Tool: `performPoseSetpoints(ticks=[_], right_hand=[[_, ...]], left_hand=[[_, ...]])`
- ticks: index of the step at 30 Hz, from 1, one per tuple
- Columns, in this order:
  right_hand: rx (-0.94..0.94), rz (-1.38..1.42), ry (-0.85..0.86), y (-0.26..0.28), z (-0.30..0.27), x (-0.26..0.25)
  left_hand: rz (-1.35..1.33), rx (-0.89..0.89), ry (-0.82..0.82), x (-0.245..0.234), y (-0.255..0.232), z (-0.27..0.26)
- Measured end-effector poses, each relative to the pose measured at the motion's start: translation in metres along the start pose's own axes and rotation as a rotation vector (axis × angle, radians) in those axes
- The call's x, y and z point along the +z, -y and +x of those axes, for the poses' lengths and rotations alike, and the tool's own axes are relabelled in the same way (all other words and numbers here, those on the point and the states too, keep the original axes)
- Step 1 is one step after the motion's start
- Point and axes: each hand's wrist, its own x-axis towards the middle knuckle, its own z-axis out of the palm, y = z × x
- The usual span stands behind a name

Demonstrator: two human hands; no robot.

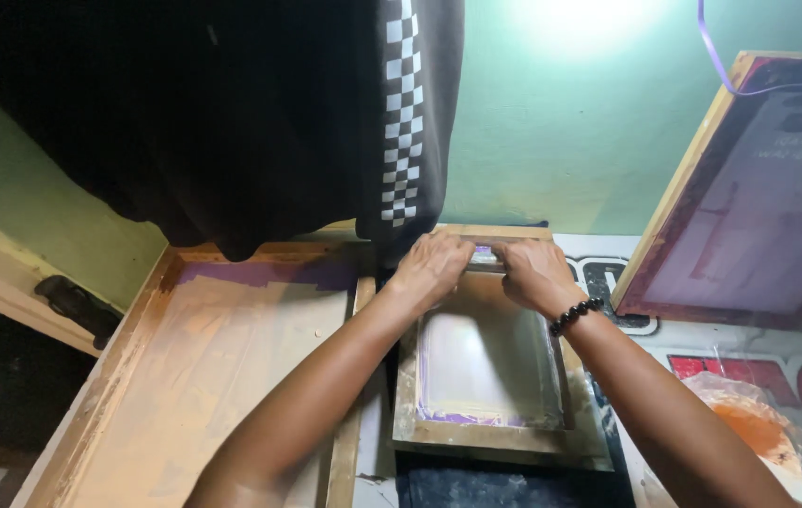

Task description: Spreading ink or emulsion onto a screen printing frame using a squeegee

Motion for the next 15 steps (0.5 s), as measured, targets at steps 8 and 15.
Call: performPoseSetpoints(ticks=[8, 15], right_hand=[[-0.129, 0.349, -0.120, -0.003, -0.017, 0.027], [-0.119, 0.140, 0.067, 0.023, -0.090, -0.012]], left_hand=[[-0.025, -0.002, -0.024, 0.019, -0.012, -0.036], [-0.080, 0.041, 0.121, -0.057, -0.069, -0.070]])
